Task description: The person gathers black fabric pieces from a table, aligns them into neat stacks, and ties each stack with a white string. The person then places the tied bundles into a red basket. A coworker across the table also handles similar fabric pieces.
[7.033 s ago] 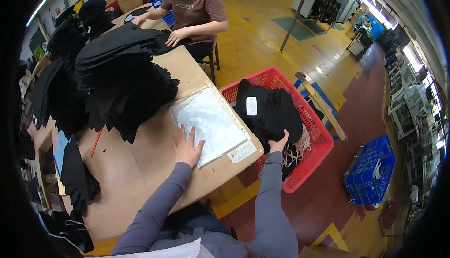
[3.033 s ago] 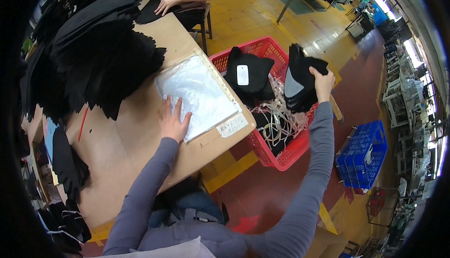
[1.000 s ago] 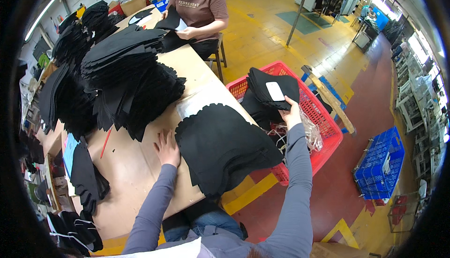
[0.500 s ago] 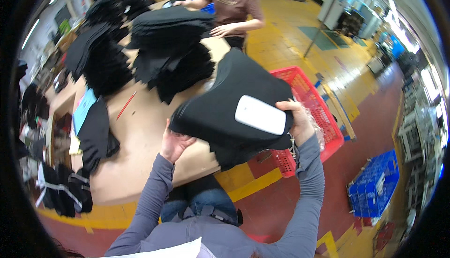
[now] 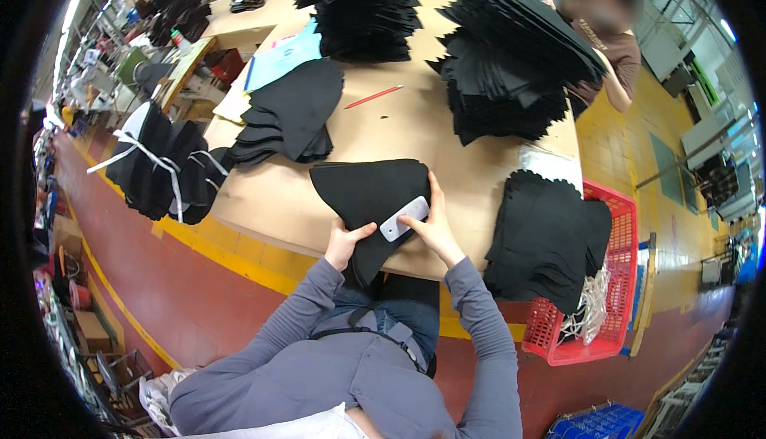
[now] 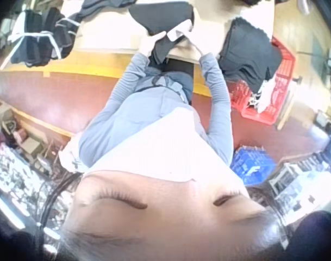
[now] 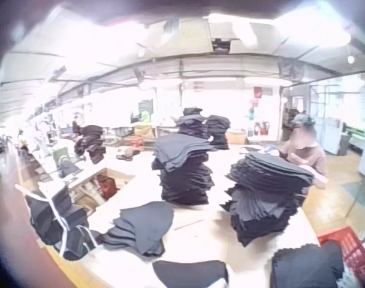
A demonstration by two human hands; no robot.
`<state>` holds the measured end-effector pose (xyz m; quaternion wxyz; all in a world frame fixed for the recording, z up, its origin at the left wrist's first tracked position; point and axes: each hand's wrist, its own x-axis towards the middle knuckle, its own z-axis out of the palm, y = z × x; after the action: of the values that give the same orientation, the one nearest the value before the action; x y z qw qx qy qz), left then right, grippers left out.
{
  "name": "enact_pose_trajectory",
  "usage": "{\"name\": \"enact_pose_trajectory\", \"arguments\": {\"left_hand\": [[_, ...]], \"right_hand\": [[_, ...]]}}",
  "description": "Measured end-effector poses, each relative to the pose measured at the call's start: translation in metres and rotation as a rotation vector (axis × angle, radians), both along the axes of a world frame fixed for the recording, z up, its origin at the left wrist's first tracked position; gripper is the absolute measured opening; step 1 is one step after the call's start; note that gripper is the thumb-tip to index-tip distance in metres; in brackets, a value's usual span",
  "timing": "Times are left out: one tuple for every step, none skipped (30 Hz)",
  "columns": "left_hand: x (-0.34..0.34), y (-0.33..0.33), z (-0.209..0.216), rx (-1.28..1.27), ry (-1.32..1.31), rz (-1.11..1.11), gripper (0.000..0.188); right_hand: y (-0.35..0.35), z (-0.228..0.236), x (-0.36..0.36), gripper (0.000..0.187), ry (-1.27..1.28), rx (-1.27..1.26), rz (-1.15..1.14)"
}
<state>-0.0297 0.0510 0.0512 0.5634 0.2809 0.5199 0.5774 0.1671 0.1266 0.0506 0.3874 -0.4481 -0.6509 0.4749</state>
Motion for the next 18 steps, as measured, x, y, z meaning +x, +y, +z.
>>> {"name": "enact_pose_trajectory", "arguments": {"left_hand": [[-0.006, -0.002, -0.001, 0.029, -0.002, -0.008, 0.049], [-0.008, -0.003, -0.003, 0.058, -0.011, -0.023, 0.047], [-0.009, -0.004, -0.004, 0.077, 0.001, -0.015, 0.046], [-0.010, -0.005, -0.004, 0.097, 0.013, -0.010, 0.045], [-0.010, -0.004, -0.002, 0.120, 0.023, -0.011, 0.045], [-0.009, -0.005, 0.001, 0.149, 0.003, 0.024, 0.044], [-0.009, -0.008, 0.005, 0.179, -0.018, 0.057, 0.043], [-0.007, -0.009, 0.008, 0.211, -0.043, 0.093, 0.043], [-0.006, -0.009, 0.008, 0.238, -0.056, 0.133, 0.043], [-0.006, -0.009, 0.008, 0.264, -0.069, 0.173, 0.044], [-0.005, -0.008, 0.008, 0.286, -0.081, 0.208, 0.046], [-0.005, -0.009, 0.009, 0.285, -0.106, 0.226, 0.047], [-0.006, -0.009, 0.011, 0.284, -0.133, 0.240, 0.049], [-0.008, -0.009, 0.014, 0.286, -0.154, 0.251, 0.051], [-0.008, -0.008, 0.008, 0.241, -0.333, 0.225, 0.057], [-0.011, -0.010, 0.000, 0.208, -0.397, 0.185, 0.055], [-0.005, -0.011, 0.007, 0.188, -0.477, 0.150, 0.053], [0.000, -0.017, 0.013, 0.156, -0.542, 0.133, 0.051]], "right_hand": [[-0.003, 0.005, -0.007, 0.104, 0.170, -0.090, 0.016], [-0.006, 0.007, -0.009, 0.104, 0.333, -0.181, 0.025], [-0.006, 0.000, -0.010, 0.097, 0.307, -0.166, -0.044], [-0.006, -0.003, -0.010, 0.089, 0.306, -0.264, -0.060], [-0.005, -0.005, -0.006, 0.082, 0.305, -0.358, -0.081], [-0.004, -0.008, -0.003, 0.074, 0.304, -0.451, -0.105], [-0.005, -0.014, 0.001, 0.057, 0.249, -0.421, -0.138], [-0.004, -0.014, 0.006, 0.055, 0.228, -0.407, -0.147], [-0.003, -0.013, 0.012, 0.053, 0.207, -0.393, -0.157], [-0.002, -0.012, 0.020, 0.051, 0.186, -0.380, -0.169], [0.000, -0.007, 0.027, 0.064, 0.228, -0.412, -0.215], [-0.005, -0.004, 0.028, 0.069, -0.191, -0.200, -0.372], [-0.013, 0.000, 0.030, 0.075, -0.614, 0.017, -0.518], [-0.020, 0.007, 0.032, 0.081, -1.034, 0.239, -0.651], [-0.021, 0.001, 0.039, 0.094, -0.924, 0.359, -0.656], [-0.029, -0.004, 0.042, 0.093, -0.775, 0.361, -0.546], [-0.036, -0.025, 0.041, 0.087, -0.383, 0.231, -0.374], [-0.050, -0.008, 0.024, 0.080, -0.024, -0.139, -0.198]]}}
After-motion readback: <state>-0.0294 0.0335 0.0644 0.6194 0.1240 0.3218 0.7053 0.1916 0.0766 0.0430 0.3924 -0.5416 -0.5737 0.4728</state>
